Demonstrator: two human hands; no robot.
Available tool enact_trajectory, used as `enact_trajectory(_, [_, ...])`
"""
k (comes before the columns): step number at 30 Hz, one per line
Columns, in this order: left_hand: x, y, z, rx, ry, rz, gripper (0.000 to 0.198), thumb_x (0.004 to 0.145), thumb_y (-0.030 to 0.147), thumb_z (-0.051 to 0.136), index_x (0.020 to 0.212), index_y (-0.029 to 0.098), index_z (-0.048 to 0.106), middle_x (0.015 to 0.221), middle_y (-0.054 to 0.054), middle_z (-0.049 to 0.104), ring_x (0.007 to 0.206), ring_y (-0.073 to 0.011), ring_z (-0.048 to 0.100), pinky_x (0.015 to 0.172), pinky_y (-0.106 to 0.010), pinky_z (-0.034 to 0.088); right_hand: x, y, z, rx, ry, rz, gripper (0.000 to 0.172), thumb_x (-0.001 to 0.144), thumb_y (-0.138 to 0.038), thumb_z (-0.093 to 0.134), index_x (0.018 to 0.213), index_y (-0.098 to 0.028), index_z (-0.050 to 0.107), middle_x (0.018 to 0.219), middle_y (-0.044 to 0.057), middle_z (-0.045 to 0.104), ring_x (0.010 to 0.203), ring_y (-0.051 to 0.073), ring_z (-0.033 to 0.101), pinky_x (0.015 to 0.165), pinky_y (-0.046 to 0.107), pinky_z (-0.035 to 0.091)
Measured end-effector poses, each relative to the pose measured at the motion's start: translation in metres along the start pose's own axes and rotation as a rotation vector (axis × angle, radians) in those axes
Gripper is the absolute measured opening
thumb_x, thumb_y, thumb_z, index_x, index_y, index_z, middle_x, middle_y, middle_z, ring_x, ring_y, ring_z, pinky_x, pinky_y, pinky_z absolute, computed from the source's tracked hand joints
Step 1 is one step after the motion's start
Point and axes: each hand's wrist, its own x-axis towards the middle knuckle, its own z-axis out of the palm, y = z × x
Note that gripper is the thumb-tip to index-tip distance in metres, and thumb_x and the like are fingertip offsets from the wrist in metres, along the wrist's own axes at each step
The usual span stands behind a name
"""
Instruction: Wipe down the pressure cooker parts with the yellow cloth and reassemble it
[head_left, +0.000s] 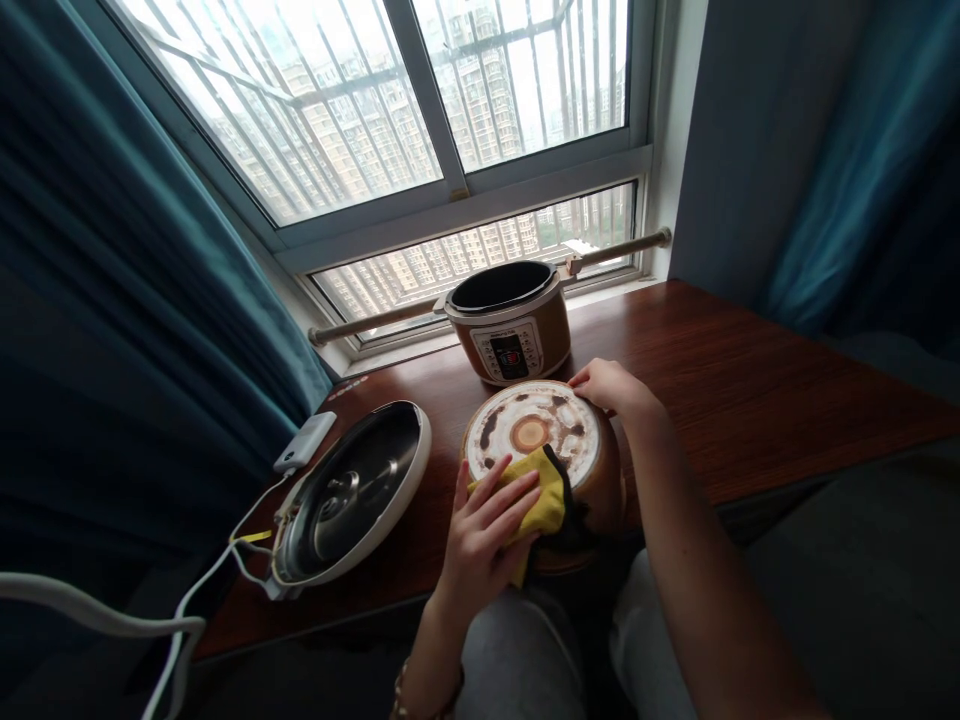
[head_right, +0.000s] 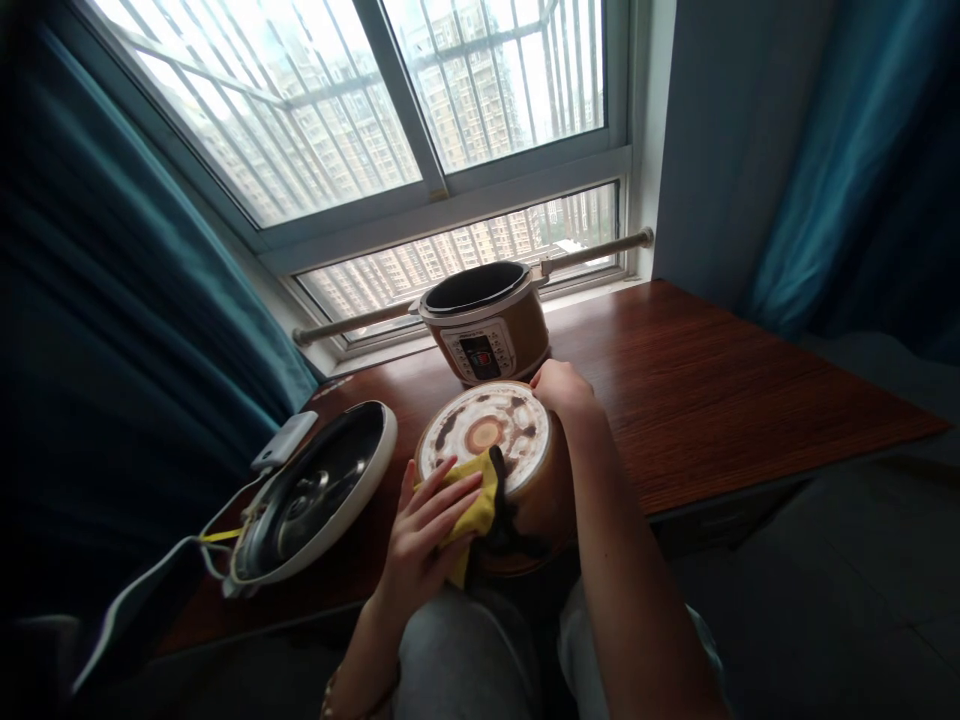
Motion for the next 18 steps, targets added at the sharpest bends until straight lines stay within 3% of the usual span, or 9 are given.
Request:
enact_trajectory(3, [0.009, -0.009, -0.003, -0.103, 0.050, -0.123, 0.036, 0.083, 0.017, 0.051, 0.118, 0.024, 0.056, 0.122, -0.004, 0.060, 0.128, -0.0244, 0.038, 0.110, -0.054, 0.007, 0.002, 0.000, 0.000, 0.016, -0.002, 0.011, 0.027, 0.066, -0.027, 0.066, 0.092, -0.023, 0.072, 0.082, 0.006, 0.069, 0.071, 0.017, 0.064, 0.064, 0.024, 0.049])
enact_trajectory(7, [0.035, -0.030, -0.001, -0.260, 0.025, -0.462, 0.031, 0.087, 0.026, 0.046, 0.115, 0.025, 0.059, 0.123, -0.003, 0.059, 0.126, -0.0225, 0.042, 0.110, -0.049, 0.010, 0.002, -0.001, -0.001, 0.009, 0.001, 0.025, 0.026, 0.065, -0.027, 0.067, 0.091, -0.024, 0.072, 0.083, 0.006, 0.069, 0.073, 0.017, 0.064, 0.066, 0.025, 0.049])
enact_trajectory(9, [0.048, -0.045, 0.000, -0.397, 0.036, -0.559, 0.030, 0.085, 0.030, 0.049, 0.112, 0.025, 0.062, 0.123, -0.003, 0.059, 0.126, -0.0231, 0.040, 0.111, -0.047, 0.010, 0.002, -0.001, -0.001, 0.002, 0.005, 0.023, 0.025, 0.066, -0.028, 0.067, 0.091, -0.024, 0.072, 0.085, 0.006, 0.069, 0.074, 0.017, 0.064, 0.066, 0.025, 0.049])
enact_trajectory(12, [0.060, -0.066, 0.004, -0.750, 0.158, -0.746, 0.033, 0.076, 0.036, 0.061, 0.105, 0.021, 0.066, 0.114, -0.006, 0.064, 0.117, -0.0267, 0.050, 0.104, -0.042, 0.029, 0.002, 0.000, -0.001, 0.002, 0.006, 0.014, 0.025, 0.066, -0.028, 0.066, 0.091, -0.025, 0.072, 0.085, 0.005, 0.069, 0.074, 0.018, 0.064, 0.065, 0.025, 0.050])
enact_trajectory(14, [0.060, -0.077, 0.008, -1.003, 0.252, -0.912, 0.037, 0.071, 0.040, 0.065, 0.100, 0.017, 0.067, 0.099, -0.008, 0.069, 0.095, -0.0257, 0.062, 0.086, -0.036, 0.045, 0.002, 0.000, -0.001, -0.001, 0.003, 0.014, 0.026, 0.066, -0.028, 0.066, 0.091, -0.025, 0.072, 0.084, 0.006, 0.069, 0.074, 0.018, 0.064, 0.065, 0.026, 0.050])
enact_trajectory(16, [0.054, -0.083, 0.015, -1.148, 0.371, -1.016, 0.039, 0.070, 0.042, 0.065, 0.097, 0.014, 0.065, 0.086, -0.006, 0.070, 0.076, -0.0208, 0.064, 0.071, -0.030, 0.049, 0.002, 0.000, -0.001, -0.001, 0.004, 0.012, 0.026, 0.066, -0.027, 0.066, 0.091, -0.025, 0.072, 0.084, 0.005, 0.069, 0.074, 0.018, 0.064, 0.064, 0.026, 0.050])
enact_trajectory(18, [0.042, -0.085, 0.026, -1.192, 0.506, -1.033, 0.038, 0.071, 0.043, 0.064, 0.095, 0.013, 0.064, 0.083, -0.004, 0.070, 0.073, -0.0183, 0.064, 0.069, -0.028, 0.049, 0.002, 0.000, -0.001, 0.003, 0.009, 0.010, 0.025, 0.067, -0.026, 0.065, 0.092, -0.025, 0.071, 0.085, 0.005, 0.069, 0.075, 0.018, 0.064, 0.063, 0.026, 0.050])
